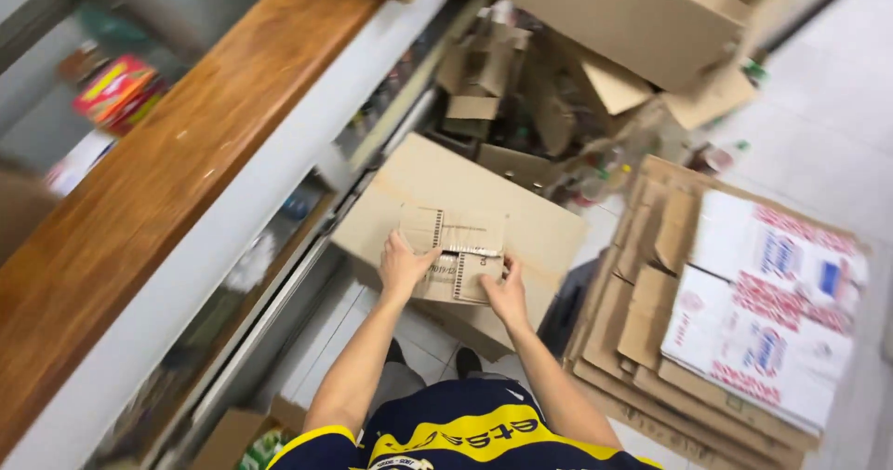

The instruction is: The person breaks down cardboard boxes by hand, flattening them one at a time and stacking the flattened boxes on a pile.

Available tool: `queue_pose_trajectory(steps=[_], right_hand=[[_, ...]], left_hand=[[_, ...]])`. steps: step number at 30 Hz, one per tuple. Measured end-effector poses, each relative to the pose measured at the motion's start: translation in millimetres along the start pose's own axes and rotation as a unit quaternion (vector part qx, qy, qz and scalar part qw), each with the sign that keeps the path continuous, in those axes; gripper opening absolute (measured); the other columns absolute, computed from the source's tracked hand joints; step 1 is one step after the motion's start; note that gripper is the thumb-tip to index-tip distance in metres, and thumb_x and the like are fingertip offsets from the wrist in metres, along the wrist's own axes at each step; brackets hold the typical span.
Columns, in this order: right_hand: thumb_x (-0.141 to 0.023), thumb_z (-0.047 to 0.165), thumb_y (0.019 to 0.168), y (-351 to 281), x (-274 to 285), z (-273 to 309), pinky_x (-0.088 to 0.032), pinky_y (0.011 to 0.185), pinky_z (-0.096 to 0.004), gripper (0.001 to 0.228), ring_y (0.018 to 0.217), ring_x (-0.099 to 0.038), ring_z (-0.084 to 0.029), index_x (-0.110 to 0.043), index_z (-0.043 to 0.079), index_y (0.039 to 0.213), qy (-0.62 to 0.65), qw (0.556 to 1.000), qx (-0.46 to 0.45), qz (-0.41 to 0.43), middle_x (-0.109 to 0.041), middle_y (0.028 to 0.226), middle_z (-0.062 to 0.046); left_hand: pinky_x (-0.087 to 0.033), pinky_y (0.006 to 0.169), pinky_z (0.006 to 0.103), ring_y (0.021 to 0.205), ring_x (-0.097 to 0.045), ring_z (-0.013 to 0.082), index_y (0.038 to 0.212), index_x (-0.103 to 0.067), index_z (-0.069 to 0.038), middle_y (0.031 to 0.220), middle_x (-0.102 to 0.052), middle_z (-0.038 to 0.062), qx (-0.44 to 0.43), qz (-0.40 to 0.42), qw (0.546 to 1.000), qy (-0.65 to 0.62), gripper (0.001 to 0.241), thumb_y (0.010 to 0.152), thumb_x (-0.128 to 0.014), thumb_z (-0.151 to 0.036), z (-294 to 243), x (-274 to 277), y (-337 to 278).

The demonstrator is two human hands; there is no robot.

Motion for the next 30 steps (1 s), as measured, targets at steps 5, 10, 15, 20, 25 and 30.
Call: queue_pose_trajectory(steps=[5, 10, 15, 20, 25, 30], right_hand=[[-0.089, 0.042, 0.083, -19, 14, 32, -0.041, 0.128, -0.060, 0.112, 0.152, -0.047, -0.050, -0.026, 0.015, 0.172, -0.021, 0.998, -0.050, -0.044, -0.042, 0.170, -0.029], [-0.093, 0.055, 0.080, -17, -19, 26, -0.031, 0.133, -0.059, 0.135, 0.160, -0.035, -0.051, -0.009, 0.017, 0.179, -0.032, 0.991, -0.118, -0.058, -0.030, 0.173, -0.034], [-0.097, 0.058, 0.073, -22, -65, 37, -0.037, 0.129, -0.061, 0.149, 0.158, -0.037, -0.055, -0.001, 0.014, 0.179, -0.060, 0.983, -0.149, -0.094, -0.030, 0.171, -0.038], [-0.098, 0.051, 0.074, -24, -86, 57, -0.040, 0.125, -0.064, 0.144, 0.155, -0.040, -0.057, -0.006, 0.014, 0.179, -0.123, 0.967, -0.168, -0.145, -0.027, 0.169, -0.037], [-0.090, 0.040, 0.076, -35, -81, 62, -0.042, 0.126, -0.062, 0.130, 0.152, -0.044, -0.060, -0.015, 0.018, 0.179, -0.059, 0.972, -0.143, -0.178, -0.033, 0.167, -0.039], [-0.041, 0.045, 0.089, -15, -69, -13, -0.008, 0.138, -0.059, 0.100, 0.169, -0.006, -0.048, -0.017, 0.009, 0.179, 0.246, 0.947, -0.045, -0.203, -0.014, 0.183, -0.029]], left_hand=[[-0.053, 0.109, 0.0671, 0.139, -0.058, 0.0520, 0.169, -0.022, -0.003, 0.146, -0.054, 0.031, -0.070, 0.052, 0.992, 0.090, 0.130, 0.079, -0.083, -0.074, -46, -15, 27], [-0.055, 0.100, 0.0685, 0.132, -0.062, 0.0498, 0.177, -0.007, -0.008, 0.142, -0.054, 0.027, -0.129, 0.121, 0.960, 0.217, 0.142, 0.079, -0.083, -0.077, -50, -37, 66], [-0.051, 0.098, 0.0722, 0.125, -0.066, 0.0546, 0.176, 0.007, -0.006, 0.138, -0.054, 0.029, -0.126, 0.193, 0.928, 0.293, 0.146, 0.082, -0.083, -0.073, -25, -51, 104], [-0.053, 0.098, 0.0673, 0.129, -0.064, 0.0536, 0.176, 0.005, -0.003, 0.148, -0.048, 0.031, -0.155, 0.231, 0.912, 0.302, 0.133, 0.090, -0.068, -0.072, -36, -33, 102], [-0.043, 0.109, 0.0743, 0.147, -0.049, 0.0612, 0.176, 0.008, -0.001, 0.171, -0.023, 0.043, -0.202, 0.302, 0.904, 0.226, 0.116, 0.097, -0.055, -0.057, -20, -26, 118], [-0.026, 0.130, 0.0570, 0.167, -0.023, 0.0385, 0.178, -0.016, -0.007, 0.180, -0.020, 0.027, -0.063, 0.343, 0.928, -0.130, 0.091, 0.098, -0.046, -0.039, 27, -51, 159]])
Point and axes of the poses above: each hand's wrist, its own y-axis towards the middle knuckle, its own x-axis out of the back of the hand, z = x × y, the point moved 5 cm from there along y, towards the middle knuckle
